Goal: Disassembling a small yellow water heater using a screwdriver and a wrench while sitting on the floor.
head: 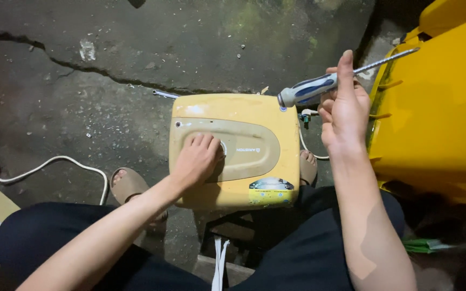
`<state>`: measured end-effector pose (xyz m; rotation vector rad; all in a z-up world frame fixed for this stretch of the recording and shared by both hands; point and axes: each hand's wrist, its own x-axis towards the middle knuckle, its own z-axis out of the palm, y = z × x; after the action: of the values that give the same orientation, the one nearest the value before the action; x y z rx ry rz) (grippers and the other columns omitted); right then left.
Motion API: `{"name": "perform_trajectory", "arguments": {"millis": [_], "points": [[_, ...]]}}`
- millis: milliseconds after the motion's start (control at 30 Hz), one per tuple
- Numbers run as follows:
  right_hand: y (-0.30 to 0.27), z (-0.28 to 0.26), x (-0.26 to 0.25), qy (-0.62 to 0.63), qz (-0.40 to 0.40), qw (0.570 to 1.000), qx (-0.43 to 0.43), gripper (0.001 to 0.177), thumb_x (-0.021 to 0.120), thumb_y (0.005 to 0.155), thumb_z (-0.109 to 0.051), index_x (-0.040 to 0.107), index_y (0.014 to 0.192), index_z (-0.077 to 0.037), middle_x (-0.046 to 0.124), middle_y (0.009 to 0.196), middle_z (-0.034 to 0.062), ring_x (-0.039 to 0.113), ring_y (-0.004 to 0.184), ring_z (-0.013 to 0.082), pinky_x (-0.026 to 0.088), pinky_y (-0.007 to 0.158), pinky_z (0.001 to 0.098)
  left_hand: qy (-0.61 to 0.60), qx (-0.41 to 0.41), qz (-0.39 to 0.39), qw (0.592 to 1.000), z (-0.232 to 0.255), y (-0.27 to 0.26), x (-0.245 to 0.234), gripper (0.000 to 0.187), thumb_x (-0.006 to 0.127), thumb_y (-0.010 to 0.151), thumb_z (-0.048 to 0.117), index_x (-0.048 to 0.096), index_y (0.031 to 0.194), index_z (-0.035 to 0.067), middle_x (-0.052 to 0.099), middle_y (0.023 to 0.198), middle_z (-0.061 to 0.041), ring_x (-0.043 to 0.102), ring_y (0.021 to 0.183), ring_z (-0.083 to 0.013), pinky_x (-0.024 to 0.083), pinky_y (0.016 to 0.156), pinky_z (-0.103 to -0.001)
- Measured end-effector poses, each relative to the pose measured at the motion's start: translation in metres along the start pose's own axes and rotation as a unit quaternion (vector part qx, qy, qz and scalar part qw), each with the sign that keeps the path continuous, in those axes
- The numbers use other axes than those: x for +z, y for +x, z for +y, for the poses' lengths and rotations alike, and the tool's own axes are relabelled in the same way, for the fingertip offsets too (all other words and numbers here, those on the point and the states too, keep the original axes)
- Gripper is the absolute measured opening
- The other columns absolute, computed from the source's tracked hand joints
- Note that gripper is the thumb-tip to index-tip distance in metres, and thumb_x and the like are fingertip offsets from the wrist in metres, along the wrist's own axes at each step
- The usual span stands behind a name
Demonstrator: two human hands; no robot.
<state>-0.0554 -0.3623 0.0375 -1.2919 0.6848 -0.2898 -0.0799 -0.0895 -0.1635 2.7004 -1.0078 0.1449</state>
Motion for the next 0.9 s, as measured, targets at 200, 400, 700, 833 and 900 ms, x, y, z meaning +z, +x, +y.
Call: {"name": "perform_trajectory", "arguments": {"millis": [200, 400, 700, 833, 900], "points": [[0.003, 0.003, 0.012, 0.002, -0.009, 1.000, 0.004, 0.056, 0.068, 0.078, -0.060, 0.062, 0.100, -0.009, 0.034, 0.058, -0.0104, 0.023, 0.043, -0.0015, 0.016, 0.039, 0.0170, 0.082, 0.066, 0.012, 0.994, -0.003, 0.002, 0.004, 0.025, 0.054, 0.093, 0.018, 0.055, 0.114, 0.003, 0.059, 0.103, -0.014, 0.057, 0.090, -0.0254, 0.048, 0.088, -0.039], [0.016, 0.020, 0.013, 0.015, 0.018, 1.000, -0.018, 0.054, 0.077, 0.084, -0.059, 0.065, 0.094, -0.007, 0.048, 0.062, -0.0031, 0.026, 0.040, -0.0024, 0.023, 0.037, 0.0141, 0.146, 0.084, 0.074, 0.983, -0.009, 0.002, 0.023, 0.023, 0.065, 0.086, 0.032, 0.055, 0.098, 0.015, 0.053, 0.091, -0.003, 0.059, 0.093, -0.0228, 0.048, 0.087, -0.038], [0.015, 0.017, 0.003, 0.014, 0.034, 0.999, -0.017, 0.055, 0.077, 0.085, -0.058, 0.064, 0.096, -0.006, 0.043, 0.062, -0.0049, 0.025, 0.041, -0.0024, 0.023, 0.037, 0.0137, 0.126, 0.053, 0.044, 0.990, -0.009, -0.004, 0.043, 0.017, 0.060, 0.091, 0.029, 0.054, 0.100, 0.015, 0.051, 0.092, -0.004, 0.057, 0.093, -0.0241, 0.046, 0.091, -0.043], [0.017, 0.016, -0.001, 0.017, 0.043, 0.999, -0.008, 0.055, 0.077, 0.084, -0.058, 0.064, 0.097, -0.006, 0.045, 0.062, -0.0044, 0.026, 0.040, -0.0024, 0.024, 0.037, 0.0128, 0.099, 0.025, 0.012, 0.995, -0.003, -0.005, 0.026, 0.020, 0.060, 0.093, 0.028, 0.053, 0.106, 0.016, 0.050, 0.095, -0.005, 0.057, 0.095, -0.0259, 0.045, 0.097, -0.049], [0.021, 0.019, -0.006, 0.016, 0.047, 0.999, -0.006, 0.056, 0.078, 0.084, -0.059, 0.064, 0.097, -0.006, 0.048, 0.064, -0.0030, 0.027, 0.041, -0.0020, 0.025, 0.037, 0.0130, 0.088, 0.022, 0.001, 0.996, 0.001, -0.005, 0.023, 0.018, 0.058, 0.095, 0.027, 0.053, 0.107, 0.015, 0.050, 0.095, -0.006, 0.057, 0.095, -0.0268, 0.044, 0.098, -0.050]]}}
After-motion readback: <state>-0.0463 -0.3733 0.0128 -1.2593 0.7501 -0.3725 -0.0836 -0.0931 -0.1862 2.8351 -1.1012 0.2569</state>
